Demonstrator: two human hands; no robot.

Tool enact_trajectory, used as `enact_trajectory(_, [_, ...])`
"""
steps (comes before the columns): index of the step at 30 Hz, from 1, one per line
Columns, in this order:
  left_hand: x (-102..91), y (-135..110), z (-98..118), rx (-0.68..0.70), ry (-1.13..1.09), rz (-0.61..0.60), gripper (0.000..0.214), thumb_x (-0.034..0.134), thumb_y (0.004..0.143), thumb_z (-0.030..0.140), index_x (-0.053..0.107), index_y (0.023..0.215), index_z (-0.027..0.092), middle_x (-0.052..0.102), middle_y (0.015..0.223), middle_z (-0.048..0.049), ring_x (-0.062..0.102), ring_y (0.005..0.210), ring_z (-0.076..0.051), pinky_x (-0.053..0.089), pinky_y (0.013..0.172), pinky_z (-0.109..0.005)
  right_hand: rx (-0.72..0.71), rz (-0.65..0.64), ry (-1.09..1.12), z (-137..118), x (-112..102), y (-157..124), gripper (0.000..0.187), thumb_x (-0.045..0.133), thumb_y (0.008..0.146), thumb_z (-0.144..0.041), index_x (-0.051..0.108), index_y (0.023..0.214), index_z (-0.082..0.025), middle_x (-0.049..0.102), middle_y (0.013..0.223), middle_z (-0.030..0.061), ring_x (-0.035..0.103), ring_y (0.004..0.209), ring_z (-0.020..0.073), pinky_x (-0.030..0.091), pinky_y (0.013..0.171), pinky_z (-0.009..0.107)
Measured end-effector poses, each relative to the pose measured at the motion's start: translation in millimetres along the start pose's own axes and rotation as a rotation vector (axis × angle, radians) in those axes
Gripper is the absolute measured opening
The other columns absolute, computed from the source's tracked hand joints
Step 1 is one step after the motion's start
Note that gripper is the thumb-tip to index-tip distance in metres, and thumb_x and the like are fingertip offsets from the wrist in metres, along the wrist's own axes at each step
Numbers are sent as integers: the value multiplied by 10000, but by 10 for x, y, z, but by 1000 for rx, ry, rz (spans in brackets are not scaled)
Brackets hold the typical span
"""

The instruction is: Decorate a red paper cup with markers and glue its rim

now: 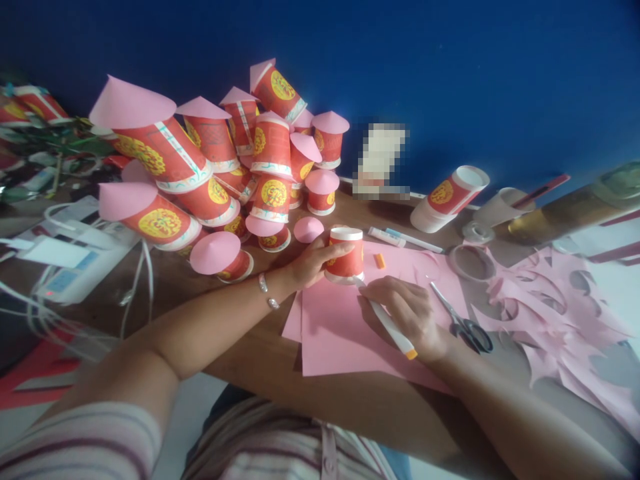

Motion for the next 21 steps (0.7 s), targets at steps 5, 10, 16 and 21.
enact_trajectory(5, [-11,4,-10,0,-2,5,414,870,797,482,649,952,168,650,855,-22,600,784,-154,464,730,-288,8,-1,-5,14,12,-18,167,669,959,-52,626,1049,-185,721,809,23,690,662,140,570,611,264])
enact_trajectory(10, [-19,2,-16,-8,-5,7,418,879,793,476,652,958,166,660,864,-24,617,805,-158,480,748,-288,4,0,-12,24,7,-14,176,645,973,-49,616,1061,-199,716,799,15,670,652,128,561,603,257])
enact_trajectory(16, [-10,3,-9,-11,-16,9,429,886,785,474,661,979,165,662,876,-22,614,805,-154,476,742,-284,0,-16,-6,17,9,-11,161,649,975,-53,613,1060,-185,718,804,24,673,653,134,560,601,261])
enact_trajectory(21, [-9,-1,-8,-12,0,14,418,879,788,475,655,958,167,659,873,-25,616,815,-160,479,748,-289,11,-15,3,16,28,-16,191,653,953,-47,617,1062,-199,713,802,8,674,638,138,553,587,264])
Point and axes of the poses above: each hand's wrist, its own y-axis towards the middle knuckle, its own x-axis out of the palm, z = x × y, the point moved 3 cm from there along y, towards the middle knuckle
